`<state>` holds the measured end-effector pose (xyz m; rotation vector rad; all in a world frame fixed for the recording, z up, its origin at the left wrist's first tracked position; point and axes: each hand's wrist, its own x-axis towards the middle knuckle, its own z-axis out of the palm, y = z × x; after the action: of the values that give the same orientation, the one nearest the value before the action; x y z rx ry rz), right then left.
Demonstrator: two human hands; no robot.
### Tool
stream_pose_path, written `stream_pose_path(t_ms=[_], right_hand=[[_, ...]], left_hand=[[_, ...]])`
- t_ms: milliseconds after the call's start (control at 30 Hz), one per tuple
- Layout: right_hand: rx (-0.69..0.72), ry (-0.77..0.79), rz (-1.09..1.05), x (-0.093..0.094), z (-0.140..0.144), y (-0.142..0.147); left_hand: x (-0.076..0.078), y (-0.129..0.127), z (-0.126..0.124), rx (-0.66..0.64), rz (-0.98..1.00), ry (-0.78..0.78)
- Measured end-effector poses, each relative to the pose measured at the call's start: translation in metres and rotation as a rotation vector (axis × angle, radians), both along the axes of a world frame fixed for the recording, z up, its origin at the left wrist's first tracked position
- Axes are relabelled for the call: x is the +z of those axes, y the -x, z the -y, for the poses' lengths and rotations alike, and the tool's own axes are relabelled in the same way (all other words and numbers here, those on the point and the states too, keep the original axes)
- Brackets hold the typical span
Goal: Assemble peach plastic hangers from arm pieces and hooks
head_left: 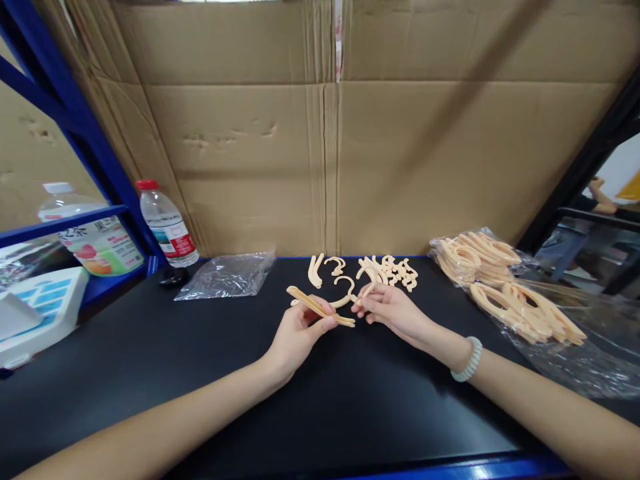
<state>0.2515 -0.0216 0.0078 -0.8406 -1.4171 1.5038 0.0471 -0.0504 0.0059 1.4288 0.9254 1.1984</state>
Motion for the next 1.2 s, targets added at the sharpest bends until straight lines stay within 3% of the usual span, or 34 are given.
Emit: stream_pose_path(t_ms=[600, 1200], right_hand=[[0.147, 0.066, 0.036, -0.001, 0.013, 0.0], [-0.05, -0.009, 0.1, -0.002, 0.018, 0.013]], left_hand=[[0.005, -0.001, 0.001, -0.013, -0.079, -0.09], [0.001, 0.0, 0.001, -0.04, -0.125, -0.073]])
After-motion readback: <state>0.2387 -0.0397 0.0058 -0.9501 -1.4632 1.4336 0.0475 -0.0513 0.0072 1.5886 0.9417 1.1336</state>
